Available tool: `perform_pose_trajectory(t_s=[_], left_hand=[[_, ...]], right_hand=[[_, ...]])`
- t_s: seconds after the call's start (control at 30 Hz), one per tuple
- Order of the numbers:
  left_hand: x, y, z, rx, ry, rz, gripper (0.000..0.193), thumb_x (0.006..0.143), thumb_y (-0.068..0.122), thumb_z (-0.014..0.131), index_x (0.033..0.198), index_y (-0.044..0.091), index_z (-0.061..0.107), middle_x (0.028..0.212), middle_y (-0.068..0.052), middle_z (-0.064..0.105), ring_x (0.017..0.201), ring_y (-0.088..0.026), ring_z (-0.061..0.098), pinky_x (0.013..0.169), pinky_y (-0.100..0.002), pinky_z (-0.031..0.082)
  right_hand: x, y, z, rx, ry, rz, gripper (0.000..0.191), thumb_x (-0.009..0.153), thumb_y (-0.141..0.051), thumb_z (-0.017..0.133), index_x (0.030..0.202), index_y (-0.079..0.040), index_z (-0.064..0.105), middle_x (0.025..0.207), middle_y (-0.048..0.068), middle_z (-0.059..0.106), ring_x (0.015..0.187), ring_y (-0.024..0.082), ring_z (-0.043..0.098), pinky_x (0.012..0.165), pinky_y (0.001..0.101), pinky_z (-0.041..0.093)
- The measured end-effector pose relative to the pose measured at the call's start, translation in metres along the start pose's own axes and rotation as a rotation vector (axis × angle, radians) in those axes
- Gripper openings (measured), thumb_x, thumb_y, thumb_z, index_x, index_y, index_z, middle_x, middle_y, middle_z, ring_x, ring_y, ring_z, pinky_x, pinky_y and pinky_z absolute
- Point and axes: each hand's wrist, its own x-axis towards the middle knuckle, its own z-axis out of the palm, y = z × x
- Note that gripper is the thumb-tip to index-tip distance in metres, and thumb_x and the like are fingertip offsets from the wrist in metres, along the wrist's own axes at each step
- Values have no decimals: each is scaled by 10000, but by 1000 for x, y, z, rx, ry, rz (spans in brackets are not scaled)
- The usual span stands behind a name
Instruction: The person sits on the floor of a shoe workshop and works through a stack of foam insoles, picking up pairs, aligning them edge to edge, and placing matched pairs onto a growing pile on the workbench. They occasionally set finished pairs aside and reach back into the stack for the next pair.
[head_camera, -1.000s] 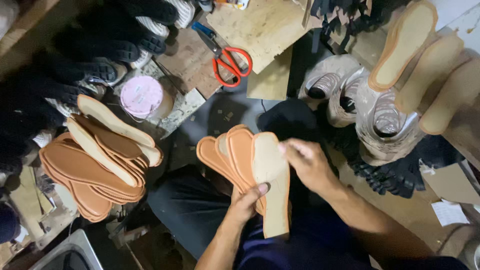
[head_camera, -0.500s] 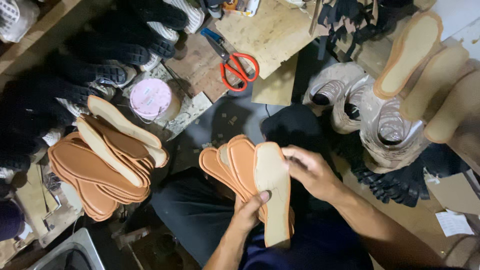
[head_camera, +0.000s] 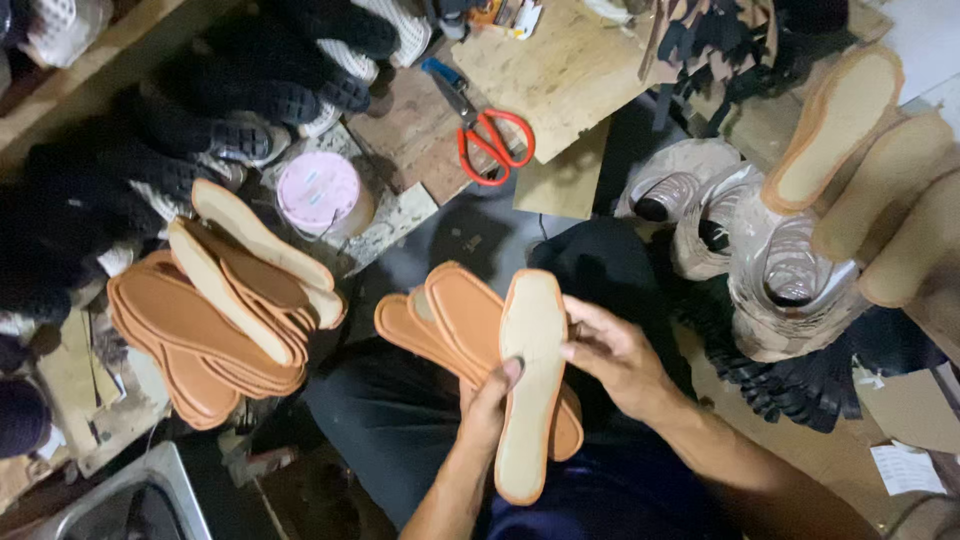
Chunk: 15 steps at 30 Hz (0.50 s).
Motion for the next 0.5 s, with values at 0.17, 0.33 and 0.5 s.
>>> perform_pose_trajectory(t_s=[0.17, 0.33, 0.5], left_hand=[[18, 0, 5, 148, -216, 11, 578, 848, 170, 722, 1369, 15, 527, 1211, -96, 672, 1079, -191, 671, 930, -348, 556], [24, 3, 19, 153, -152, 71, 544, 872, 132, 727, 1359, -33, 550, 1199, -126, 668, 1059, -212, 657, 933, -374, 539], [33, 3, 18, 14, -13, 115, 511, 879, 140, 691, 1347, -10, 554, 1201, -115, 672, 1064, -203, 660, 932, -348, 538]], right_hand=[[21, -5, 3, -176, 146, -50, 277, 973, -99, 689, 1208, 43, 727, 961, 26, 724, 852, 69, 618, 768, 247, 530], [37, -2, 18, -114, 178, -157, 229, 959, -92, 727, 1143, 43, 704, 996, 23, 735, 890, 62, 648, 800, 237, 553], [37, 1, 30, -51, 85, -191, 279, 955, -69, 685, 1217, 25, 669, 1055, 36, 705, 964, 77, 661, 864, 241, 556]])
